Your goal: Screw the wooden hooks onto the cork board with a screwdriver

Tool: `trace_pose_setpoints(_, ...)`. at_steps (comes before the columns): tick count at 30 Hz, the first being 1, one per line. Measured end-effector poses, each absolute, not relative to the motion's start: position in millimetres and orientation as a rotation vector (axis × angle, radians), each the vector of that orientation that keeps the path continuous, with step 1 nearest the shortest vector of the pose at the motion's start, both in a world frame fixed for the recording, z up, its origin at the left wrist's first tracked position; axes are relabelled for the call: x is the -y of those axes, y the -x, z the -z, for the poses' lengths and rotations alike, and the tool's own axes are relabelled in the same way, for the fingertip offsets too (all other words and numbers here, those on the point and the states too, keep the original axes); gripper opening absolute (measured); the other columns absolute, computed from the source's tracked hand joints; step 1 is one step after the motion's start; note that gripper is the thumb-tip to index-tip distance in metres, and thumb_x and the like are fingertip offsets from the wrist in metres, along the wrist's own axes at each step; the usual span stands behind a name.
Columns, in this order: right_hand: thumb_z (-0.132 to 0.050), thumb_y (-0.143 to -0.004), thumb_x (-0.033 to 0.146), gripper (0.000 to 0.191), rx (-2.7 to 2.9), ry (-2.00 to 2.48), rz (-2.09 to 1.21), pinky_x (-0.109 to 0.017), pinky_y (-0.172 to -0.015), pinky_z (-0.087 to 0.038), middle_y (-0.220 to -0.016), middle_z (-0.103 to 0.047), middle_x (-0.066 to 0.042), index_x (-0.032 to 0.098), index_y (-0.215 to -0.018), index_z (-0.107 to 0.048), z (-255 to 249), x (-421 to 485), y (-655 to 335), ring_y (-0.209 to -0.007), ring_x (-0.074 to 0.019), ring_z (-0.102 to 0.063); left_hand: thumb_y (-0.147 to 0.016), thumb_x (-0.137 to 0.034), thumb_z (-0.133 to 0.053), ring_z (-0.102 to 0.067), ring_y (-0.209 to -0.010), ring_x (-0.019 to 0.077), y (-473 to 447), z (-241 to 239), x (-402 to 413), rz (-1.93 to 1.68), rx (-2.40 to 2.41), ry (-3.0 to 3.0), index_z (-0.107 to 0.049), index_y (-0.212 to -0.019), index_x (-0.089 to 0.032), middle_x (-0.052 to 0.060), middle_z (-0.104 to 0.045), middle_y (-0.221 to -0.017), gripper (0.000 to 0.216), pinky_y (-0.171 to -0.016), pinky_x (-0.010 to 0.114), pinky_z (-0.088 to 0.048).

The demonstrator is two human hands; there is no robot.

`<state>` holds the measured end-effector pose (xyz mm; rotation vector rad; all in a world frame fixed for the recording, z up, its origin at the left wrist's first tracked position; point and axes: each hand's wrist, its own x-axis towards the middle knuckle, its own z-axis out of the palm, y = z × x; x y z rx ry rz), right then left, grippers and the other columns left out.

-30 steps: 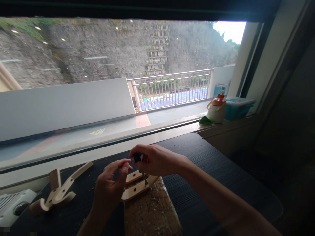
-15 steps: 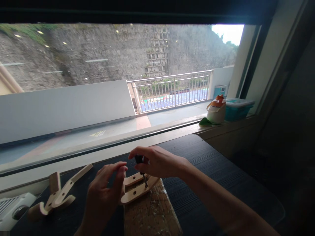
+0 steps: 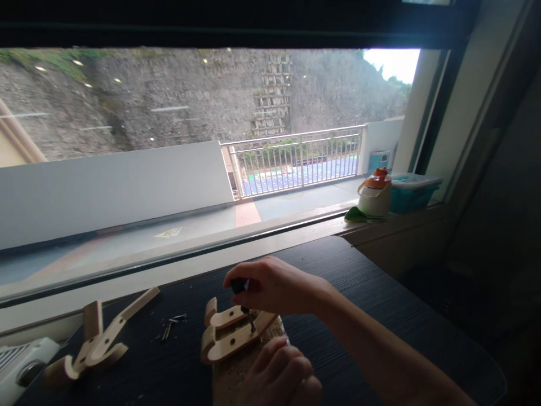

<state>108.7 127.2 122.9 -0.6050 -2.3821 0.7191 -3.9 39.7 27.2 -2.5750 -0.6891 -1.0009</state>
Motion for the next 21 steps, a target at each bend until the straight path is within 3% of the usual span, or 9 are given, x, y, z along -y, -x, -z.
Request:
trace_pose_setpoints(3,-0.062,-0.079,0.025,0.026,2.356,0.600,-0.742,-0.018,-0.063,-0.039,-0.073,-0.061,0.001,0.018,-0.104,-0.065,-122,-128,-107,-0.065,-0.0085,-0.053,-0.080,-0.012,-0.048,-0.055,-0.056,0.0104,25,-42,-40,1.008,0.936,2.455,-0.051,-0.062,-0.022,-0.003,-0.057,-0.057,0.020,-0.062,0.025,-0.045)
trace_pose_setpoints(8,-0.061,-0.079,0.025,0.024,2.376,0.613,-0.729,-0.018,-0.061,-0.039,-0.073,-0.061,0.000,0.018,-0.101,-0.066,-122,-129,-108,-0.064,-0.0085,-0.052,-0.079,-0.022,-0.058,-0.061,-0.074,0.0166,70,-61,-46,1.045,1.214,2.170,-0.060,-0.080,-0.023,0.001,-0.066,-0.077,0.003,-0.071,0.030,-0.044)
trace_pose_setpoints(14,-0.062,-0.078,0.029,0.021,2.360,0.665,-0.641,-0.019,-0.058,-0.036,-0.072,-0.062,0.000,0.017,-0.095,-0.064,-120,-130,-105,-0.064,-0.0094,-0.052,-0.077,-0.041,-0.060,-0.067,-0.078,0.0171,100,-61,-62,1.117,1.588,2.320,-0.066,-0.082,-0.024,0.002,-0.070,-0.087,0.019,-0.066,0.025,-0.053)
trace_pose_setpoints(21,-0.055,-0.082,0.040,0.029,2.364,0.778,-0.547,-0.022,-0.055,-0.032,-0.079,-0.063,-0.003,0.020,-0.102,-0.059,-106,-124,-87,-0.067,-0.0134,-0.052,-0.068,-0.027,-0.064,-0.067,-0.065,0.0153,93,-43,-67,1.117,1.738,2.558,-0.068,-0.083,-0.024,0.001,-0.071,-0.075,0.015,-0.058,0.021,-0.054)
